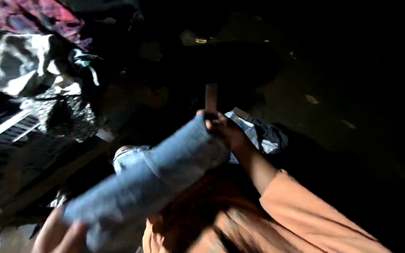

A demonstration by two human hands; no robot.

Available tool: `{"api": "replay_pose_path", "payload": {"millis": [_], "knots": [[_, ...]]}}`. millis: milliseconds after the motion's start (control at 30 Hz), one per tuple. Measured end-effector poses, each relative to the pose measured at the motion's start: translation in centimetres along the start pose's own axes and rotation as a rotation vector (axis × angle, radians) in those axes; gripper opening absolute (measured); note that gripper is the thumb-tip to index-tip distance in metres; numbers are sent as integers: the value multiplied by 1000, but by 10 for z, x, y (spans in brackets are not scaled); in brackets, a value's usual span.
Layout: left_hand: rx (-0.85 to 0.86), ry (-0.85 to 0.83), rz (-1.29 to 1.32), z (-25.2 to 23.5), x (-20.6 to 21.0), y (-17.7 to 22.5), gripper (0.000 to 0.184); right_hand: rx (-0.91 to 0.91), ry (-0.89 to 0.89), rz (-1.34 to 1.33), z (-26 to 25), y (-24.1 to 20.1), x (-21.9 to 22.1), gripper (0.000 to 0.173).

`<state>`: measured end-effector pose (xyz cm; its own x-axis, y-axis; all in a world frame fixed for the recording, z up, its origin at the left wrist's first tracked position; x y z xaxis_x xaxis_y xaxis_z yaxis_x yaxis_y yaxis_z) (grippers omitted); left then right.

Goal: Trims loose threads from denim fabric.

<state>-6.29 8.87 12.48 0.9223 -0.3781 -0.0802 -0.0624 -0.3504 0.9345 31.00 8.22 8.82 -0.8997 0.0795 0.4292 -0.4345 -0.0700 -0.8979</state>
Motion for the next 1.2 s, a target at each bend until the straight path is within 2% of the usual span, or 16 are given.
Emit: {"api": "replay_pose_path", "payload": {"millis": [33,67,100,167,233,300,367,433,500,633,733,833,933,1000,1100,1200], "knots": [[-145,190,-61,-15,-2,-20,27,110,59,64,-17,25,-12,46],[-321,311,-128,-17,-1,-43,26,249,89,128,-23,58,-28,58],[-484,356,-146,-7,1,-72,31,414,127,158,-20,93,-44,56],[-626,262,-61,22,12,-125,39,629,165,265,-8,143,-66,42],[-721,145,-4,53,28,-158,47,732,117,342,9,178,-79,28],[-796,113,39,75,34,-171,33,807,22,405,24,198,-83,24],[-755,118,59,73,29,-168,8,797,-34,425,25,202,-86,26],[-622,172,77,54,15,-150,13,710,-13,409,16,177,-84,29],[-451,209,59,18,-6,-117,19,546,75,388,-11,128,-79,26],[-151,273,-24,-70,-51,-29,21,156,265,428,-80,-17,-55,14],[31,280,-39,-119,-66,39,21,-126,228,510,-104,-114,-22,12],[81,304,-80,-137,-75,80,24,-304,218,648,-108,-174,4,11],[62,328,-124,-136,-85,92,27,-371,202,779,-103,-192,19,13],[120,242,-170,-123,-88,95,24,-383,132,804,-95,-185,19,15],[254,-19,-223,-74,-78,87,8,-392,-80,791,-65,-156,10,12],[194,-370,-251,4,-41,50,25,-289,-374,738,-27,-103,-11,18]]}}
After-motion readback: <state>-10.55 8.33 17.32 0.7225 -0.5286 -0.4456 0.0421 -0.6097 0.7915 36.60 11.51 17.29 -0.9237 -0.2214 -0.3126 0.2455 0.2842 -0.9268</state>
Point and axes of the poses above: each hand's wrist, its own z-axis away from the middle knuckle, its own x-axis out of the palm, y = z × x, the point moved 10 cm from there along -z, towards the middle knuckle, and after that the axes turned 7 degrees about x, right-handed, at the moved point
